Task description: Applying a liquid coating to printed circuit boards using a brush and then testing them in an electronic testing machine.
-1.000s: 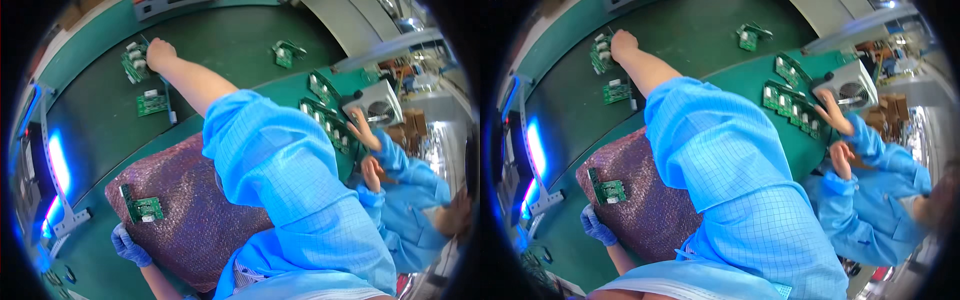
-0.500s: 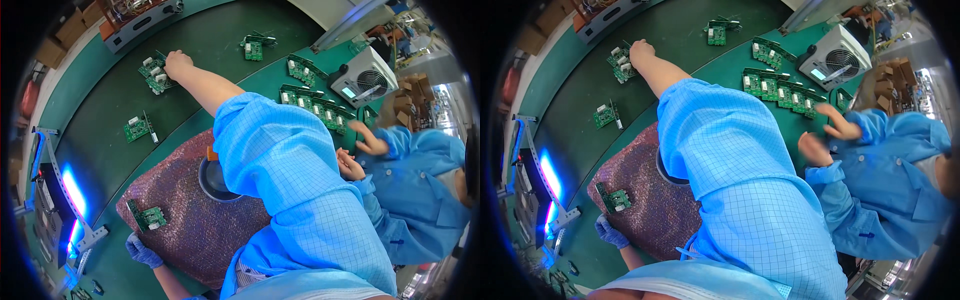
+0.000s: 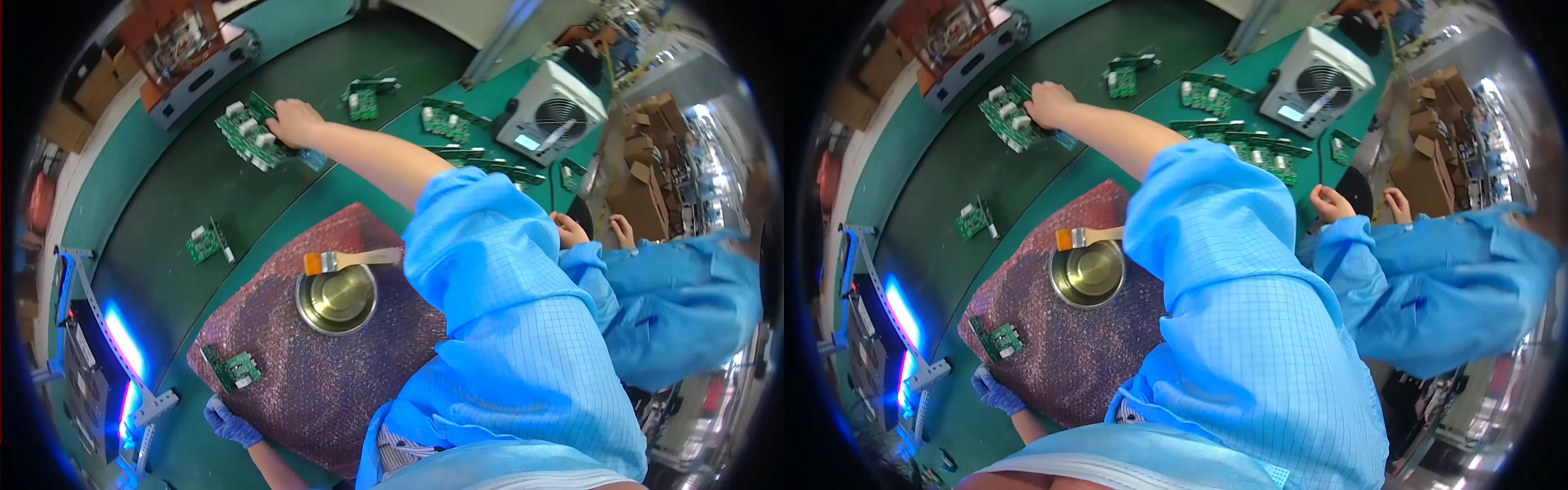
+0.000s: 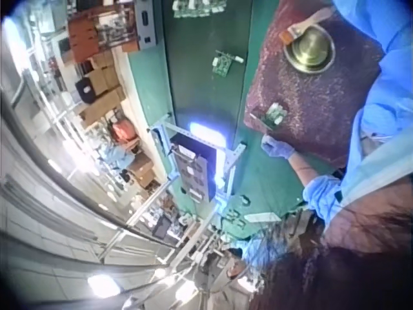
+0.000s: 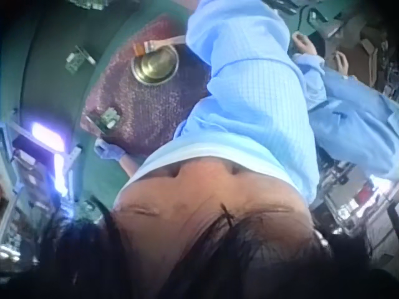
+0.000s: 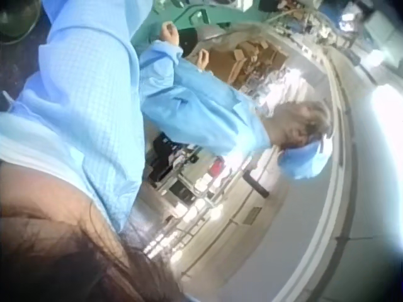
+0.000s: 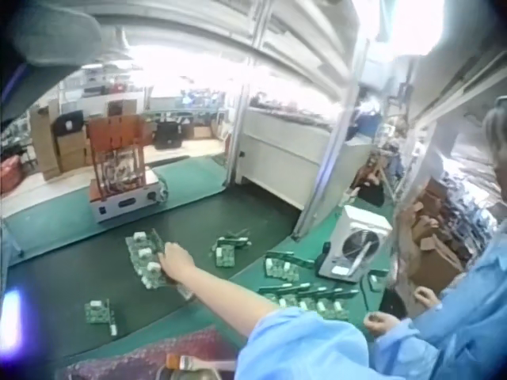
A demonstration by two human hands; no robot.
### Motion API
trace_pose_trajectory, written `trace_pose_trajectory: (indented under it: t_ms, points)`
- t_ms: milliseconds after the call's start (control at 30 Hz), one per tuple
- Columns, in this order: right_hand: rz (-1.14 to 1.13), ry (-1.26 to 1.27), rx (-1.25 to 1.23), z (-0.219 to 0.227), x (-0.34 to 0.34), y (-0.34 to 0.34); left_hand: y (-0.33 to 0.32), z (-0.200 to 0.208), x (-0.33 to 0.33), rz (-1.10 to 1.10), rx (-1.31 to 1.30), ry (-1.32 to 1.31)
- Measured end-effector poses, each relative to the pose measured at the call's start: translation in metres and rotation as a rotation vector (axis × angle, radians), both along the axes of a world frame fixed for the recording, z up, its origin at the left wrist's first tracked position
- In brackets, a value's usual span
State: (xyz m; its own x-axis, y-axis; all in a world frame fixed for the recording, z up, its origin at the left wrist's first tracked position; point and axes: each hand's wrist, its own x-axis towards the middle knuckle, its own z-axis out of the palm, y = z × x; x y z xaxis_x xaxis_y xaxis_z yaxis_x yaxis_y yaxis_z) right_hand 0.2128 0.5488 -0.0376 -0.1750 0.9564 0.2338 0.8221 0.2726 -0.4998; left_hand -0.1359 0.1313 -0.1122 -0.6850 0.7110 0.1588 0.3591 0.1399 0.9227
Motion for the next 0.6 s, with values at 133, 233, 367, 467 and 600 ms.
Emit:
trace_pose_trajectory:
  t_ms: [133, 233, 367, 467, 600]
  points:
    - [0.029, 0.074, 0.031, 0.023, 0.074, -0.056, 0.000, 0.002, -0.005, 0.011, -0.005, 0.022]
    - [0.000, 0.107, 0.022, 0.040, 0.134, -0.120, 0.002, 0.005, 0.004, 0.025, -0.030, -0.019]
    - [-0.055, 0.129, 0.010, 0.044, 0.209, -0.206, 0.001, -0.008, -0.013, 0.015, 0.019, -0.075]
    - [-0.133, 0.132, 0.018, 0.035, 0.257, -0.266, 0.002, -0.002, -0.016, -0.007, 0.068, -0.215]
    - [-0.169, 0.017, -0.047, 0.014, 0.299, -0.318, -0.009, 0.016, -0.037, 0.133, 0.142, -0.521]
